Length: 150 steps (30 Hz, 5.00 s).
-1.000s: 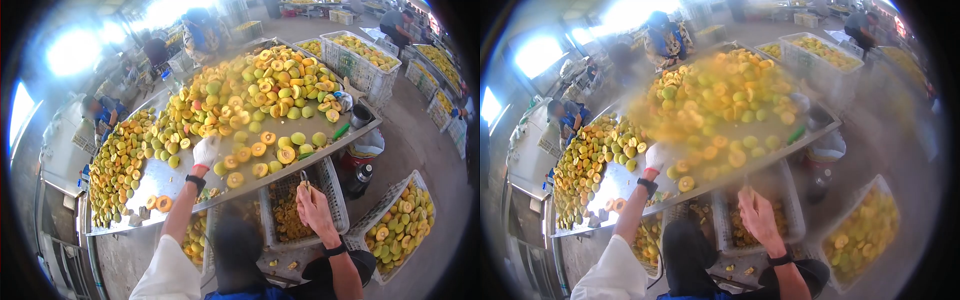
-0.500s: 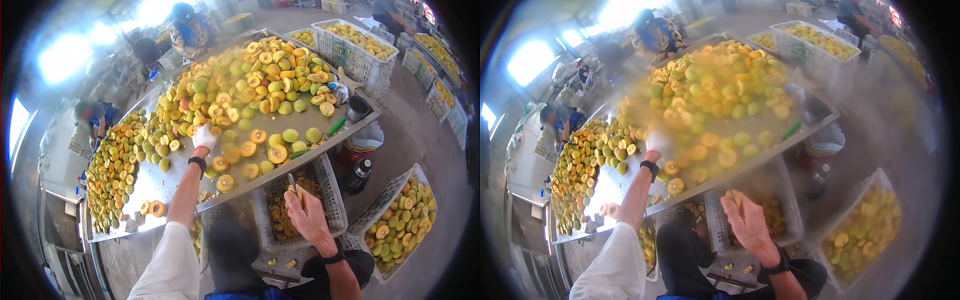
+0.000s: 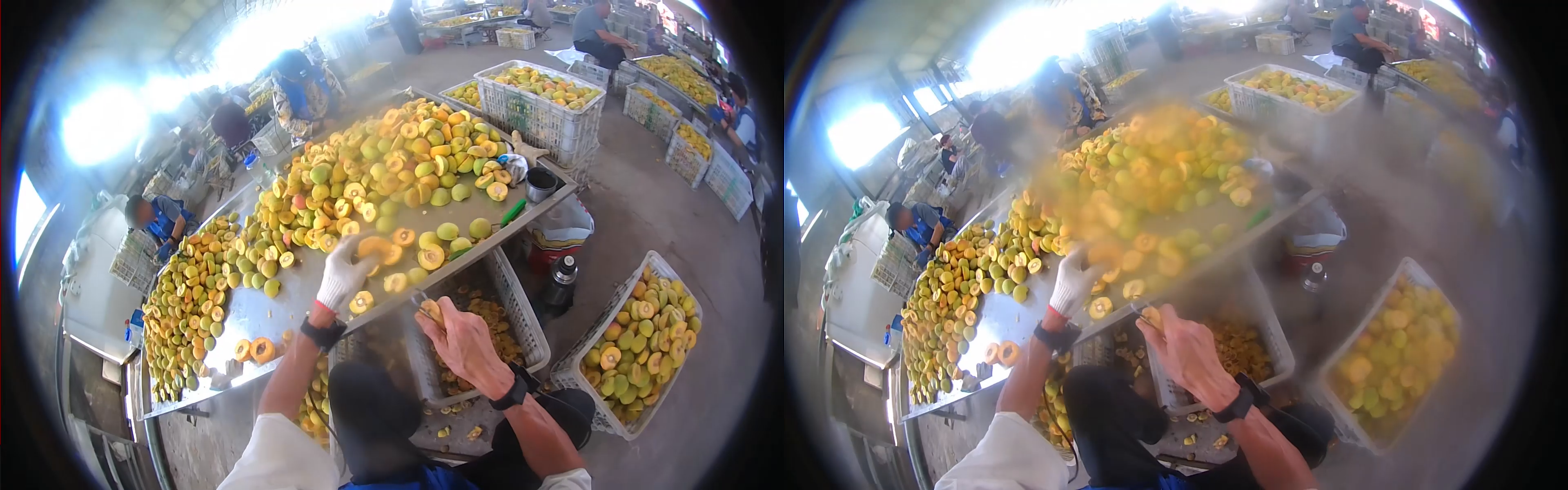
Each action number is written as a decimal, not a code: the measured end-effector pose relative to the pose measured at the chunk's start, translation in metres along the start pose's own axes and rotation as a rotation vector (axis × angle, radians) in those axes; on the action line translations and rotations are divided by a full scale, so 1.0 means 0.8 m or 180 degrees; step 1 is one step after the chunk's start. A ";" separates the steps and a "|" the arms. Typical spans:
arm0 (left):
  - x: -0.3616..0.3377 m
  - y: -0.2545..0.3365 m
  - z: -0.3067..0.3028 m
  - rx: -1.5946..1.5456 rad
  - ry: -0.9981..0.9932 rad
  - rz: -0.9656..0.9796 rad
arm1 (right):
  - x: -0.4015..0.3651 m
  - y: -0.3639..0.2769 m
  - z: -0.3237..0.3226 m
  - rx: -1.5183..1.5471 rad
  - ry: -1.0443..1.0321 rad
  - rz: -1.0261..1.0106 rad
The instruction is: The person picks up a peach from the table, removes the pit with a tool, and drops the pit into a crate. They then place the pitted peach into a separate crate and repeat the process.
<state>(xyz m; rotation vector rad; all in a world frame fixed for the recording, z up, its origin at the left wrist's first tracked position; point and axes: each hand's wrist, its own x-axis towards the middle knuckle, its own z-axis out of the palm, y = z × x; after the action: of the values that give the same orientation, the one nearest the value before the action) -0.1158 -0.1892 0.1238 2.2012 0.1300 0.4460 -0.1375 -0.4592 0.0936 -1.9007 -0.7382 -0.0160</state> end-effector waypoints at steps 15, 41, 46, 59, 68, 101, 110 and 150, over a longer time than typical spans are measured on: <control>-0.068 0.123 0.095 -0.2148 -0.0597 -0.0377 | 0.007 0.004 -0.022 -0.0291 0.0620 -0.0146; -0.077 0.111 0.155 -0.1905 0.1255 -0.0059 | 0.008 0.006 0.013 0.0047 0.0825 0.0120; -0.075 0.103 0.157 -0.1737 0.1203 -0.0128 | 0.010 0.007 0.005 0.0010 0.0608 0.0236; -0.075 0.105 0.146 -0.1735 0.1040 0.0025 | 0.009 0.012 0.005 0.0062 0.0545 0.0012; -0.075 0.119 0.154 -0.2796 0.0546 -0.0547 | 0.017 0.021 -0.009 0.0528 0.0798 0.0149; -0.066 0.106 0.151 -0.3824 0.0410 -0.1067 | 0.006 0.021 -0.003 -0.0612 0.0248 0.0447; -0.073 0.105 0.151 -0.3195 0.0690 -0.0757 | 0.001 0.027 0.017 0.0462 0.0104 0.0303; -0.068 0.088 0.117 -0.3822 0.0531 -0.1212 | -0.015 -0.021 -0.005 0.2866 -0.1435 0.1381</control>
<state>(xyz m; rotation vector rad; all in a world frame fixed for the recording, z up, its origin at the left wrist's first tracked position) -0.1374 -0.3159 0.1115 0.9318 0.2766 0.3455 -0.1542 -0.4638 0.1050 -1.1452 -0.4738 0.8931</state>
